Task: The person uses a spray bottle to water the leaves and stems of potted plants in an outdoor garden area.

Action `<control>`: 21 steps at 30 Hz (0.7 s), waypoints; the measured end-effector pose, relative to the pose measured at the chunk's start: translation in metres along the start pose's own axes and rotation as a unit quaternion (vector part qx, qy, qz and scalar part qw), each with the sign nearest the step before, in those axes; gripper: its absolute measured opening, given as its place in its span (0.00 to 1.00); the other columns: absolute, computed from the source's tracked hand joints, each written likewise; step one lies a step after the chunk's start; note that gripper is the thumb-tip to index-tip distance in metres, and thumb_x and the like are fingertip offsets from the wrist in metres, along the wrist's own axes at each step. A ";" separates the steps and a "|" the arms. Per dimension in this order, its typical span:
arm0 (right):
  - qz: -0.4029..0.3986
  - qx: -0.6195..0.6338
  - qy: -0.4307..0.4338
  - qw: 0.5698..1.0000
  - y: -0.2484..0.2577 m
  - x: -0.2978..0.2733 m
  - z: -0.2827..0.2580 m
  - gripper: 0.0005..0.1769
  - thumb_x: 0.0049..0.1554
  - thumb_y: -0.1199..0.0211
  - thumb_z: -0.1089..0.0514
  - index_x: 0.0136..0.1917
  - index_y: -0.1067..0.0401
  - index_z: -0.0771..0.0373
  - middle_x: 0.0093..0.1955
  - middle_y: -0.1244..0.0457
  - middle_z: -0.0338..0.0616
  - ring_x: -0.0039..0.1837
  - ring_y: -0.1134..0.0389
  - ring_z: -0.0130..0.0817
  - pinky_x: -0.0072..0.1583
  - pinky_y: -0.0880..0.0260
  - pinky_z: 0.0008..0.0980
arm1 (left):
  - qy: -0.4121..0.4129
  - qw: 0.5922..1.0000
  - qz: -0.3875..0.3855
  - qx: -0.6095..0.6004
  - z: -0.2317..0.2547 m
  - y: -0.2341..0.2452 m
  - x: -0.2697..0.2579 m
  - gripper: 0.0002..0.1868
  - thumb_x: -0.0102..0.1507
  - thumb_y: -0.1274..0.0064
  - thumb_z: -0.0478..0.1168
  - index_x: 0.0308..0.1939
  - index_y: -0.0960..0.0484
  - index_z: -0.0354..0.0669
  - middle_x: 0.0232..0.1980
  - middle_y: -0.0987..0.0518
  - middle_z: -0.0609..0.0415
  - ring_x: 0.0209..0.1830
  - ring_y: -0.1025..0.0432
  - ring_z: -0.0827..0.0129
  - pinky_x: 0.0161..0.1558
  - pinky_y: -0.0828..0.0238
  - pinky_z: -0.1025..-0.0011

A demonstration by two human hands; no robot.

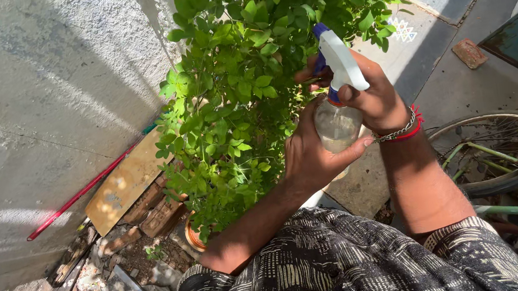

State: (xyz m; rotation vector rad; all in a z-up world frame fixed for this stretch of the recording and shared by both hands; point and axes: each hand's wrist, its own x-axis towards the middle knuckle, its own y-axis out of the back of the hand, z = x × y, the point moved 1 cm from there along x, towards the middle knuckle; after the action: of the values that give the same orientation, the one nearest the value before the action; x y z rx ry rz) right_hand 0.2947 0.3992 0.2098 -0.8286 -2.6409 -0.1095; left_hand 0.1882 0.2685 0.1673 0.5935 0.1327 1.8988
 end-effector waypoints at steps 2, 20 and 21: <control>0.015 0.016 -0.011 1.000 0.004 0.007 -0.002 0.42 0.63 0.33 0.37 0.72 0.36 0.74 0.64 0.34 0.52 0.63 0.30 0.34 0.66 0.30 0.34 | -0.014 1.000 -0.013 0.003 0.004 0.004 0.008 0.60 0.53 0.30 0.62 0.74 0.43 0.27 0.63 0.24 0.32 0.58 0.21 0.48 0.58 0.22 0.58; -0.114 0.091 -0.090 0.985 0.066 0.073 -0.032 0.37 0.64 0.37 0.40 0.70 0.34 0.74 0.60 0.33 0.51 0.59 0.28 0.39 0.61 0.27 0.38 | 0.015 0.967 0.059 -0.246 0.017 -0.077 0.034 0.53 0.64 0.36 0.45 0.82 0.58 0.38 0.70 0.35 0.44 0.71 0.34 0.60 0.75 0.34 0.59; -0.122 0.074 -0.106 0.984 0.074 0.077 -0.030 0.36 0.65 0.38 0.41 0.69 0.32 0.75 0.59 0.32 0.52 0.57 0.28 0.40 0.59 0.27 0.39 | 0.021 0.967 0.071 -0.245 0.019 -0.084 0.037 0.52 0.65 0.36 0.45 0.82 0.57 0.38 0.69 0.34 0.45 0.70 0.33 0.61 0.74 0.34 0.59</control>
State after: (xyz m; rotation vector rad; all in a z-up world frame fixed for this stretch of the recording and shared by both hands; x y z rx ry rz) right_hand 0.2875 0.4958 0.2632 -0.4890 -2.9000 0.1178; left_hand 0.2568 0.3321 0.1662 0.2296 -0.3552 1.9844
